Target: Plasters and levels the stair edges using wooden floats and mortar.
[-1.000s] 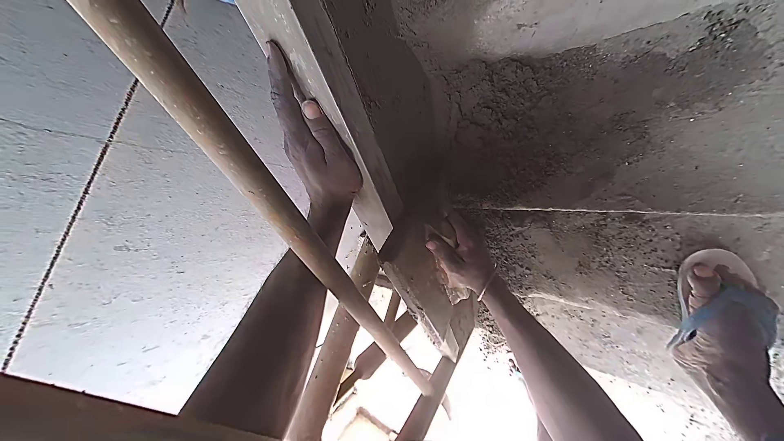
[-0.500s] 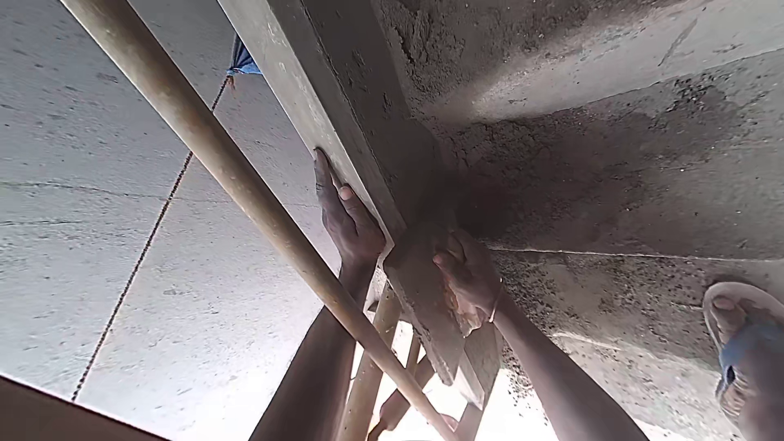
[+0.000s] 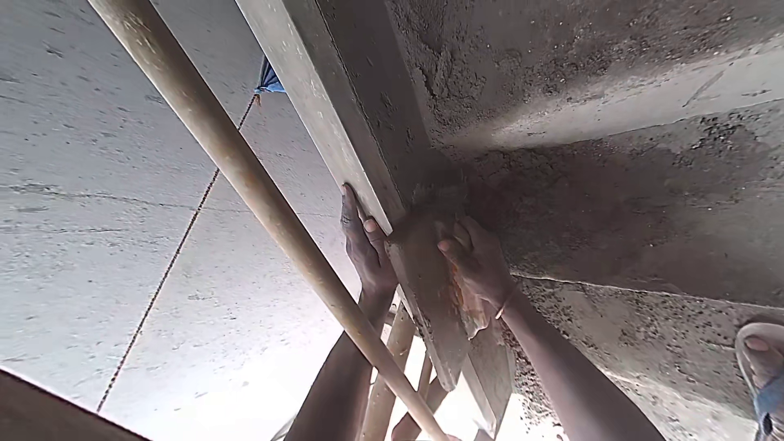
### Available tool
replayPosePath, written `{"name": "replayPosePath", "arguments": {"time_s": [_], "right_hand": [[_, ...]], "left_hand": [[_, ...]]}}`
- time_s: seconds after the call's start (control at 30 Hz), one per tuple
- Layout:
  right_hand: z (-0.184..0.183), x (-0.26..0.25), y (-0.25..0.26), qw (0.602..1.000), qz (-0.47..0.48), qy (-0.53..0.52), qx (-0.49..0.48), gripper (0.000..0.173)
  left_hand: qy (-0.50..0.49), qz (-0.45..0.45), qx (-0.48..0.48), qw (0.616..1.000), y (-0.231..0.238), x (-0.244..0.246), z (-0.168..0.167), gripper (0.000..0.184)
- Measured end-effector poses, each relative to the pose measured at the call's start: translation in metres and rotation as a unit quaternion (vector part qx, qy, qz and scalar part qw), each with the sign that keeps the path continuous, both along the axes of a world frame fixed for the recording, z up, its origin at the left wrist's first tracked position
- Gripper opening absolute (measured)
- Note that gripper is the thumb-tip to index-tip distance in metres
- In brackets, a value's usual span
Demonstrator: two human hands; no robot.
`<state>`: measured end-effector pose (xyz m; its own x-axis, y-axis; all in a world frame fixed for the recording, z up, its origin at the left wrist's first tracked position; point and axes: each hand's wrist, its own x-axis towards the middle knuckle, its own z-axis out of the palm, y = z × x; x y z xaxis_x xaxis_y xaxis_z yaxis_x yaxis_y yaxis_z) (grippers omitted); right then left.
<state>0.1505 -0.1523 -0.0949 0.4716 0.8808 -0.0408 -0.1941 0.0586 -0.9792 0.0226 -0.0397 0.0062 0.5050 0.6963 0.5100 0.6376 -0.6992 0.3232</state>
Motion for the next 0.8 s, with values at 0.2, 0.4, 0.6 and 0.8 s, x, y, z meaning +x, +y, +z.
{"name": "replayPosePath", "arguments": {"time_s": [0.2, 0.4, 0.6, 0.8], "right_hand": [[0.013, 0.019, 0.022, 1.000, -0.002, 0.002, -0.011, 0.062], [0.032, 0.044, 0.047, 1.000, 0.007, 0.000, -0.023, 0.043], [0.031, 0.040, 0.032, 0.994, 0.050, -0.032, -0.088, 0.048], [-0.002, -0.002, -0.009, 0.996, 0.039, 0.007, -0.086, 0.064]], "left_hand": [[-0.014, -0.011, 0.006, 1.000, 0.001, 0.003, -0.001, 0.066], [-0.014, -0.006, -0.003, 1.000, 0.000, 0.004, 0.000, 0.068], [-0.009, -0.008, 0.005, 1.000, 0.000, 0.004, 0.001, 0.067], [-0.001, -0.002, 0.001, 1.000, -0.003, 0.006, 0.003, 0.068]]}}
